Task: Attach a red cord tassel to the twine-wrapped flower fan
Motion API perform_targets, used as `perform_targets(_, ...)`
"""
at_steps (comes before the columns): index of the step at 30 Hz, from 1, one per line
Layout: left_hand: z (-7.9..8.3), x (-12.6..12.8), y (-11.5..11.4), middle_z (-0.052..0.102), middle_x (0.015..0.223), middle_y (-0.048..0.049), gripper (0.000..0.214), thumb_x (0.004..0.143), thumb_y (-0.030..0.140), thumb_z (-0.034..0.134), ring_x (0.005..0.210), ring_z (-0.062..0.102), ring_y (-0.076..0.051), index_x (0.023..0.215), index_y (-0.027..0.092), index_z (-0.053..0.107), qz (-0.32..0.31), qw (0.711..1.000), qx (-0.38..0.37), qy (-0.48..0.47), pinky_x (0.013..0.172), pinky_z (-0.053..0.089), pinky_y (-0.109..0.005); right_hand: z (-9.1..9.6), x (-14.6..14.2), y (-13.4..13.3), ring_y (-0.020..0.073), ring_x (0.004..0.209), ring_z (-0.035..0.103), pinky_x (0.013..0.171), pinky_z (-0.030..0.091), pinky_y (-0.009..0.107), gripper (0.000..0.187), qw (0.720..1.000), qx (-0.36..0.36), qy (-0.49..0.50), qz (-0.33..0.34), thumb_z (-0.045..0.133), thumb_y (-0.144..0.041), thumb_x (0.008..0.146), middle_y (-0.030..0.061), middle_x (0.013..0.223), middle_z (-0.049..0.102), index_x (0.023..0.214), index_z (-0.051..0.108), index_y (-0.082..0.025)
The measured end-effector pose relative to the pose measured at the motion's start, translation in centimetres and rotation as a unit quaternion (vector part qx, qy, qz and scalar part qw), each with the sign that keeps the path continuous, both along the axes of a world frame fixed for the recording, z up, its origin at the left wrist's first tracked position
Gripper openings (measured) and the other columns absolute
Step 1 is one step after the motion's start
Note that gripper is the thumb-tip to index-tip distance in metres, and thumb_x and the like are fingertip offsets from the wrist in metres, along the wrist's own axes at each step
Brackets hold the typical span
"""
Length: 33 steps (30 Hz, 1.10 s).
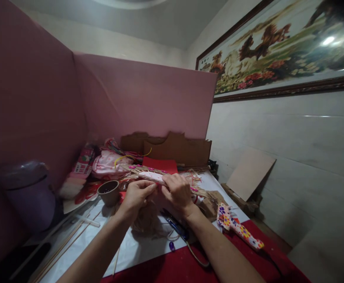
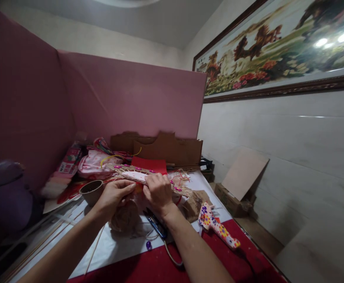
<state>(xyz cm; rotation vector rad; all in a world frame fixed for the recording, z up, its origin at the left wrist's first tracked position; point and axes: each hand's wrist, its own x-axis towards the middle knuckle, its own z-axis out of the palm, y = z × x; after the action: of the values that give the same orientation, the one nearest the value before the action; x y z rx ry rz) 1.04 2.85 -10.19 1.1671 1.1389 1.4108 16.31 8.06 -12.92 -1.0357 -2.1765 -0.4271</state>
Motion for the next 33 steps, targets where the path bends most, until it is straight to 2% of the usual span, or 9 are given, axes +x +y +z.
perform_targets(6,0.2,-0.3,0.1,0.055,0.044,-0.0012,0.032,0.050,0.038,0.080,0.032,0.035,-0.004,0.056,0.011,0.065,0.013,0.999,-0.018,-0.040,0.033,0.017,-0.018,0.1,-0.3,-0.7,0.0220,0.089,0.052,0.078,0.033,0.034,0.018,1.000,0.015,0.005,0.006,0.055,-0.023,0.084,0.0076,0.101,0.067,0.100,0.061,-0.017)
perform_targets(16,-0.1,-0.6,1.3,0.065,0.052,-0.0051,0.037,0.038,0.034,0.085,0.044,0.054,-0.012,0.061,0.010,0.070,0.048,0.994,-0.031,-0.089,0.045,0.041,-0.023,0.1,-0.7,-1.7,0.0233,0.084,0.051,0.076,0.032,0.037,0.021,0.997,0.068,0.029,-0.002,0.052,-0.021,0.087,0.0089,0.095,0.067,0.105,0.059,-0.014)
perform_targets(25,-0.2,-0.5,1.6,0.066,0.051,-0.0068,0.037,0.034,0.032,0.087,0.044,0.055,-0.013,0.056,0.010,0.070,0.079,0.994,-0.036,-0.071,0.046,0.041,-0.023,0.0,-0.8,-1.9,0.0238,0.088,0.051,0.078,0.033,0.037,0.023,0.997,0.071,0.019,0.016,0.049,-0.021,0.088,0.0103,0.101,0.066,0.107,0.059,-0.012)
perform_targets(33,-0.5,-0.6,1.8,0.065,0.051,-0.0058,0.032,0.037,0.029,0.086,0.045,0.055,-0.013,0.056,0.009,0.069,0.094,0.993,-0.041,-0.054,0.046,0.041,-0.024,0.1,-0.8,-1.8,0.0237,0.088,0.052,0.077,0.033,0.037,0.021,0.998,0.070,0.002,0.004,0.049,-0.022,0.089,0.0104,0.101,0.066,0.106,0.059,-0.014)
